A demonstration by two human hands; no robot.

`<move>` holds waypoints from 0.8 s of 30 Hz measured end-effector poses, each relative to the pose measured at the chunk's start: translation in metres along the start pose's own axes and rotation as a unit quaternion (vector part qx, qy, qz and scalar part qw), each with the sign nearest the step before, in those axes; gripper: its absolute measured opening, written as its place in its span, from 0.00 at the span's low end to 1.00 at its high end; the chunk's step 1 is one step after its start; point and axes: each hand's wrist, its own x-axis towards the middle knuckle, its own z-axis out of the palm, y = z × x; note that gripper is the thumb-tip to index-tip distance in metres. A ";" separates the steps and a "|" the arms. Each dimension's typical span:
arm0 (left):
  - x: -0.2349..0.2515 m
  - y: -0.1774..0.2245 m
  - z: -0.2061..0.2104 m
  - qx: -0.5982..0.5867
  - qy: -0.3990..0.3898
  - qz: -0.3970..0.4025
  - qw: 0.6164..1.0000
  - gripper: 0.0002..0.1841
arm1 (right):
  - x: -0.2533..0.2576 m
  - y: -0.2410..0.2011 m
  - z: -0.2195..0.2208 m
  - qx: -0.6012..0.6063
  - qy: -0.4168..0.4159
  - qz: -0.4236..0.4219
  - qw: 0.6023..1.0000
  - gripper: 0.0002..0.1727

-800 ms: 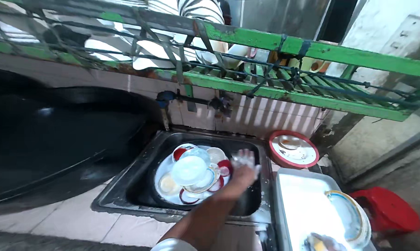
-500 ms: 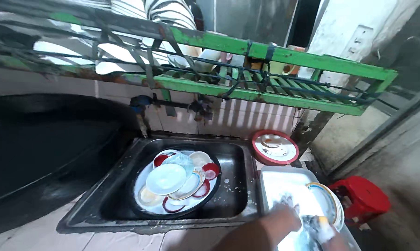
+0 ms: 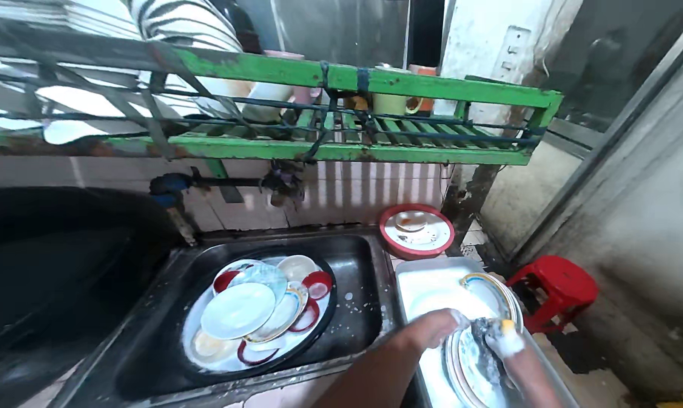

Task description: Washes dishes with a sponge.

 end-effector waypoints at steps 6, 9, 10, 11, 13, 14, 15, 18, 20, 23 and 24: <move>0.008 0.002 -0.003 0.028 0.066 0.046 0.996 0.23 | -0.002 0.007 0.005 0.046 0.009 0.002 0.999 0.32; 0.003 0.000 -0.006 -0.075 0.105 0.042 0.991 0.28 | -0.002 0.007 0.004 0.019 -0.006 -0.008 1.000 0.34; 0.000 0.000 -0.006 -0.076 0.105 0.034 0.991 0.27 | -0.003 0.005 0.003 -0.002 -0.024 -0.012 1.000 0.34; -0.001 -0.001 -0.006 -0.062 0.111 0.034 0.991 0.22 | -0.003 0.005 0.004 -0.025 -0.043 -0.021 0.999 0.34; -0.002 -0.001 -0.009 -0.031 0.135 0.058 0.989 0.18 | -0.003 0.003 0.005 -0.075 -0.082 -0.027 0.993 0.32; -0.003 -0.001 -0.012 -0.028 0.156 0.080 0.984 0.19 | -0.003 0.001 0.004 -0.087 -0.098 -0.028 0.991 0.32; -0.004 0.002 -0.016 -0.039 0.182 0.106 0.977 0.20 | -0.003 0.000 0.003 -0.093 -0.109 -0.023 0.989 0.31; -0.023 0.016 -0.030 -0.083 0.262 0.176 0.945 0.18 | -0.002 0.003 -0.002 -0.022 -0.089 -0.002 0.996 0.31; -0.042 0.025 -0.041 -0.117 0.283 0.201 0.930 0.21 | 0.003 0.005 0.002 0.081 -0.002 -0.017 0.997 0.31; -0.064 0.028 -0.031 -0.225 0.225 0.221 0.922 0.32 | -0.015 -0.032 -0.002 0.200 0.131 -0.088 0.967 0.30; -0.074 0.028 -0.019 -0.245 0.188 0.216 0.926 0.34 | -0.023 -0.047 0.001 0.228 0.156 -0.121 0.953 0.30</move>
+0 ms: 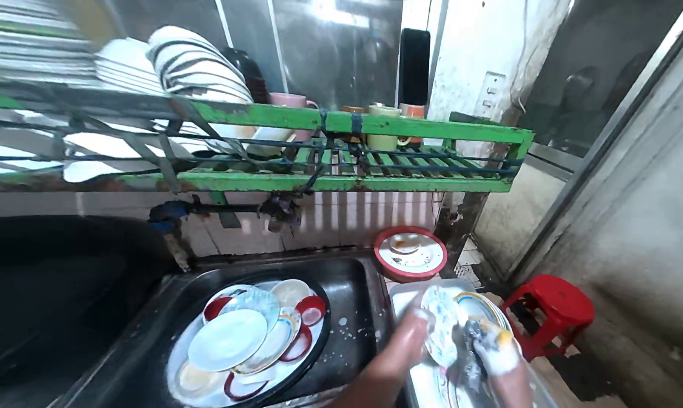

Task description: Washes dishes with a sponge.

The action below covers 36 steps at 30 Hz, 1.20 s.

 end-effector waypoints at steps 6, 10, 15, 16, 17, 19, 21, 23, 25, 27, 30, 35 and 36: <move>-0.030 -0.022 0.032 -0.118 -0.057 -0.028 0.991 0.37 | 0.024 -0.012 0.031 -0.016 0.010 -0.006 1.000 0.30; -0.013 -0.009 0.023 -0.120 0.013 0.043 0.992 0.24 | 0.002 -0.033 0.049 -0.036 -0.020 -0.009 0.999 0.30; -0.003 0.008 -0.001 -0.153 0.077 -0.005 0.985 0.20 | 0.014 -0.017 0.044 -0.157 -0.112 0.011 0.981 0.36; -0.006 0.005 0.002 -0.164 0.072 -0.016 0.984 0.21 | 0.020 -0.012 0.041 -0.169 -0.105 0.012 0.980 0.35; -0.010 0.000 0.007 -0.169 0.061 -0.021 0.984 0.22 | 0.020 -0.011 0.039 -0.167 -0.093 0.000 0.982 0.35; -0.014 -0.015 0.016 -0.165 0.031 -0.007 0.986 0.23 | 0.006 -0.019 0.043 -0.113 -0.076 -0.031 0.990 0.35; -0.017 -0.025 0.023 -0.160 0.015 0.014 0.987 0.23 | 0.004 -0.023 0.049 -0.035 -0.061 -0.038 0.997 0.36; -0.021 -0.027 0.023 -0.130 -0.004 0.049 0.990 0.23 | 0.027 -0.018 0.049 0.019 -0.039 0.005 0.999 0.28; -0.021 -0.027 0.020 -0.079 -0.027 0.112 0.990 0.26 | 0.049 -0.011 0.038 0.208 -0.014 0.092 0.974 0.20; -0.021 -0.023 0.015 -0.045 0.015 0.134 0.990 0.27 | 0.054 -0.019 0.024 0.408 0.017 0.119 0.905 0.14; -0.017 -0.007 0.002 -0.081 0.063 -0.037 0.994 0.33 | 0.051 -0.044 -0.005 0.498 0.044 0.081 0.862 0.13; -0.011 0.013 0.000 -0.334 0.067 -0.172 0.924 0.12 | 0.055 -0.003 -0.028 0.318 -0.092 0.065 0.941 0.21; -0.014 0.012 0.003 -0.329 0.051 -0.163 0.929 0.12 | 0.056 0.005 -0.021 0.168 -0.085 0.081 0.979 0.24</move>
